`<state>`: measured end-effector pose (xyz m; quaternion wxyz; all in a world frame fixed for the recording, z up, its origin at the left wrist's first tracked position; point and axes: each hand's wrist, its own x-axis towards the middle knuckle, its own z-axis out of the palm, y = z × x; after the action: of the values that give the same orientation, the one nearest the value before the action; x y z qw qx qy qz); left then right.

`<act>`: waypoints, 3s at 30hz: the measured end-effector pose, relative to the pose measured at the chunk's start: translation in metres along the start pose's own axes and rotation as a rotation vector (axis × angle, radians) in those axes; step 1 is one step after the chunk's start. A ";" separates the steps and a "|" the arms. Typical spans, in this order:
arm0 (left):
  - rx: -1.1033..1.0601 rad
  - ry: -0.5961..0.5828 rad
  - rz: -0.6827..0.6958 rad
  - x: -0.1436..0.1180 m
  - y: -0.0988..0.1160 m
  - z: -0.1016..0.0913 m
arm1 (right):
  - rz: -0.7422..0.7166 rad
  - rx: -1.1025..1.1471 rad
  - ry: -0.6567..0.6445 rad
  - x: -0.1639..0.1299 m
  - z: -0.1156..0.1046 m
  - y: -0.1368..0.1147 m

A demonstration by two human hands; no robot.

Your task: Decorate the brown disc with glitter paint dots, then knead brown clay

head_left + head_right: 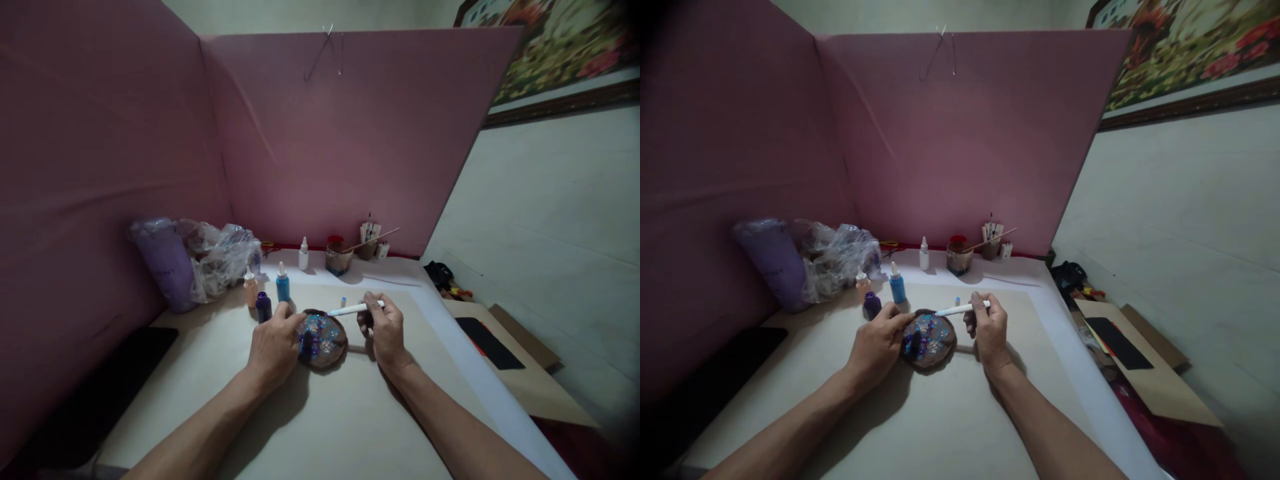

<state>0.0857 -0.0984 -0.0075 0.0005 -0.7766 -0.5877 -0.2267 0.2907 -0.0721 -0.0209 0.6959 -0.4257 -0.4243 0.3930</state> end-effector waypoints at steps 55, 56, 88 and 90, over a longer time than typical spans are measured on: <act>0.133 -0.106 -0.009 0.002 0.001 0.000 | -0.003 -0.025 -0.014 0.001 -0.001 0.003; 0.132 -0.106 -0.007 0.002 0.000 0.001 | -0.002 -0.023 -0.014 0.001 -0.001 0.002; -0.273 0.071 0.231 0.001 0.001 -0.006 | 0.025 -0.024 -0.079 -0.003 0.002 -0.003; -0.297 0.064 0.244 0.001 0.002 -0.005 | 0.032 -0.030 -0.092 -0.004 0.002 -0.003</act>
<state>0.0862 -0.0993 -0.0018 -0.0681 -0.8262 -0.4487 -0.3338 0.2883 -0.0758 -0.0187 0.6628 -0.4245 -0.4547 0.4168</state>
